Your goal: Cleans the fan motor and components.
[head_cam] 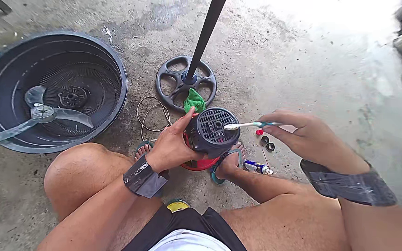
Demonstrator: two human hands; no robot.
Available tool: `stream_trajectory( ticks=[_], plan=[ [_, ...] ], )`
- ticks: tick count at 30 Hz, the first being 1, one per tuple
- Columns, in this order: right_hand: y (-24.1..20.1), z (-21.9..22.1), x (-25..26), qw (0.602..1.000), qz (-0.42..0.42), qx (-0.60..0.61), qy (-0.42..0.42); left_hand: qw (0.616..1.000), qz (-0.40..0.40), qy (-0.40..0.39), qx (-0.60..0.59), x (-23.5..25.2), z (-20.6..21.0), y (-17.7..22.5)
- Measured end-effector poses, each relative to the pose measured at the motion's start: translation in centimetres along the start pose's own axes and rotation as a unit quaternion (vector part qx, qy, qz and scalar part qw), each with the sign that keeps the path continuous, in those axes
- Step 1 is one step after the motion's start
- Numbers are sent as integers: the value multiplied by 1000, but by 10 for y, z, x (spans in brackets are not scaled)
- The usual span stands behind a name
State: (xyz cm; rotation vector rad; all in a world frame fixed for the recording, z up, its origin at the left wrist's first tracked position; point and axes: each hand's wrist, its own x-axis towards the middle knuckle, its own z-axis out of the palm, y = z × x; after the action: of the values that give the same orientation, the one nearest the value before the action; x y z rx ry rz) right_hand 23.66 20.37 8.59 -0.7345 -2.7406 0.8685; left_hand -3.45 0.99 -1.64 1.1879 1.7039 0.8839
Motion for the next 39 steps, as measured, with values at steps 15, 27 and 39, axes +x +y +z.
stream_trajectory(
  ticks=[15, 27, 39],
  plan=[
    [-9, 26, 4, 996, -26, -45, -77, 975, 217, -3, -42, 14, 9, 0],
    [7, -29, 32, 973, -149, -144, -106, 979, 200, 13, 26, 13, 17, 4],
    [-10, -7, 31, 969, -165, -118, -138, 981, 190, 16, 37, 14, 17, 4]
  ],
)
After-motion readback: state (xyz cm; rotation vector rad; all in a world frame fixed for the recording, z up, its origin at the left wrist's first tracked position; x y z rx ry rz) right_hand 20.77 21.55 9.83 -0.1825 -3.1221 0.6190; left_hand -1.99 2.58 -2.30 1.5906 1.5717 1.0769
